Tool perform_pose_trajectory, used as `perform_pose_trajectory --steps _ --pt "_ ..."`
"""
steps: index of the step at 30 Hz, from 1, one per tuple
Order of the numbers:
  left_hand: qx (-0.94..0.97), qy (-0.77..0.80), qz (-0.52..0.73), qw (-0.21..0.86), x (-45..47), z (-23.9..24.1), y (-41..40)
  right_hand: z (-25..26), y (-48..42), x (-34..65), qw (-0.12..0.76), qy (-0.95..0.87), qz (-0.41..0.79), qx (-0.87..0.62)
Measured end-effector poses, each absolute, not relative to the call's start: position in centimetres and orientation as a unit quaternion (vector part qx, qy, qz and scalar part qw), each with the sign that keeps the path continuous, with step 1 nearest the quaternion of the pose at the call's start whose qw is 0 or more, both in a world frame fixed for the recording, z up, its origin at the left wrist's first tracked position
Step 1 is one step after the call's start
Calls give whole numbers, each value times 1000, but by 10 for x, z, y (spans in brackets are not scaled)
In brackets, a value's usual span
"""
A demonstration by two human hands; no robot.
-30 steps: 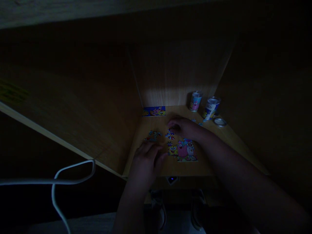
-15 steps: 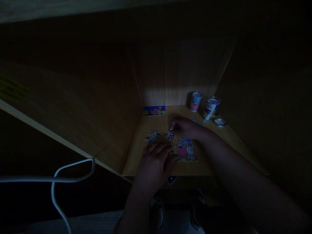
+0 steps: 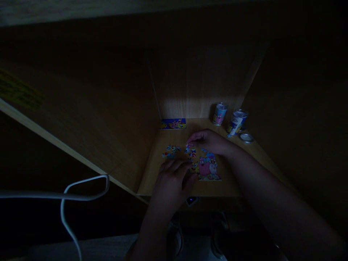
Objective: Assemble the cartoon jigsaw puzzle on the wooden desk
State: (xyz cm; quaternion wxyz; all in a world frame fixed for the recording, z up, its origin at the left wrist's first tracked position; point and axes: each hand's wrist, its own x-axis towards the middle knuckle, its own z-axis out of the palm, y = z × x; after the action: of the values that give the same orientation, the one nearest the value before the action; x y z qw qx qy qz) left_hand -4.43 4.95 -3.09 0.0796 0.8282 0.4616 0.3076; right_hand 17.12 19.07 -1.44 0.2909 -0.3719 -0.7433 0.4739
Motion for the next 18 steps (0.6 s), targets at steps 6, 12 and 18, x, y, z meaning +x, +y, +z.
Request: perform_pose_trajectory --steps 6,12,18 --pt "815 475 324 72 -45 -35 52 -18 191 170 298 -747 472 -361" --pt "816 471 326 72 -44 -35 53 -21 193 169 300 -753 470 -349" --pt "809 481 331 68 -44 -34 53 -25 190 165 281 -766 455 -357"
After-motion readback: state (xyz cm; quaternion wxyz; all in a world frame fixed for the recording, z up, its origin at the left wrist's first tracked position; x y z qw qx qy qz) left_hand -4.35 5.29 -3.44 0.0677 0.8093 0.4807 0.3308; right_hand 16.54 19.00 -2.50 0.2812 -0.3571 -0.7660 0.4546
